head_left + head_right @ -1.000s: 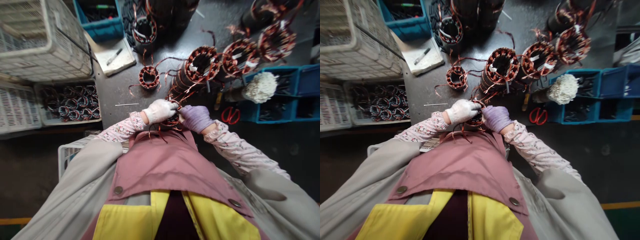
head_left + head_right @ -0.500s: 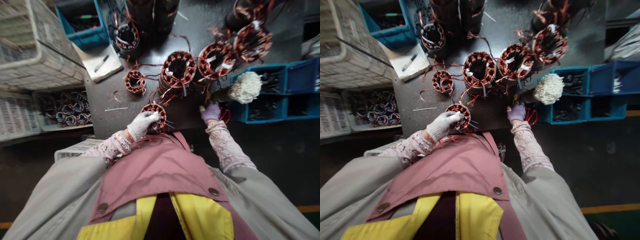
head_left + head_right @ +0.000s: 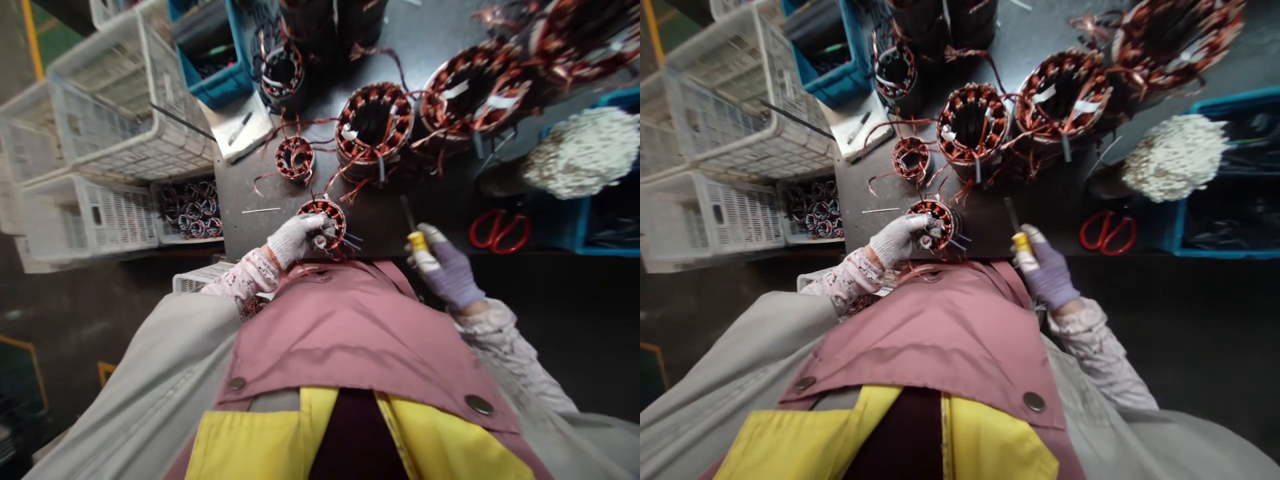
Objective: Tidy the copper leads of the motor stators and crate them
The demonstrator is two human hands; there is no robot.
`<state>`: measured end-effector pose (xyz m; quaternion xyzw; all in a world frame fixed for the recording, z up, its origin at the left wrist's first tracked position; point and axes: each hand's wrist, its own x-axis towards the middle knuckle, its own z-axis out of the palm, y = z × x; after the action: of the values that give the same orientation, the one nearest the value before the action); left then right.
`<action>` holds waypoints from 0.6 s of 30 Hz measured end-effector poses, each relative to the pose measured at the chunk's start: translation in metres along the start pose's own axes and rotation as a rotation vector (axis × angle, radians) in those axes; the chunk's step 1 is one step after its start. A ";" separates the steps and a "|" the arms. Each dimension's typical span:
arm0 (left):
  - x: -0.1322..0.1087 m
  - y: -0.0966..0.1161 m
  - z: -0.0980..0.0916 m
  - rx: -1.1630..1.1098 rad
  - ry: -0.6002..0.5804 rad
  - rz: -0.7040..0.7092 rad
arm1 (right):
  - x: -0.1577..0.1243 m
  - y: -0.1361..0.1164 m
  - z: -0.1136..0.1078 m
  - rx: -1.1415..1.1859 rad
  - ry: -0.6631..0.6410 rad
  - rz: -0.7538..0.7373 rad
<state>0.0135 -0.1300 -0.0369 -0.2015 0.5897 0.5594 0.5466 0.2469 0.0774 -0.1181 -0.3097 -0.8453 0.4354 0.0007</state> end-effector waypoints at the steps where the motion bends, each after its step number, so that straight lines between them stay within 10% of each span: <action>1: 0.001 0.000 -0.001 -0.002 0.003 0.003 | -0.020 -0.018 0.004 0.042 -0.046 -0.042; 6: 0.003 0.001 0.000 -0.031 -0.023 0.026 | -0.042 -0.074 0.022 -0.011 -0.094 -0.221; 18: 0.002 0.003 0.001 -0.062 -0.052 0.008 | -0.029 -0.074 0.037 -0.162 -0.078 -0.225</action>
<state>0.0110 -0.1274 -0.0372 -0.2014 0.5586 0.5845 0.5530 0.2217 0.0034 -0.0793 -0.1948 -0.9065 0.3746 -0.0085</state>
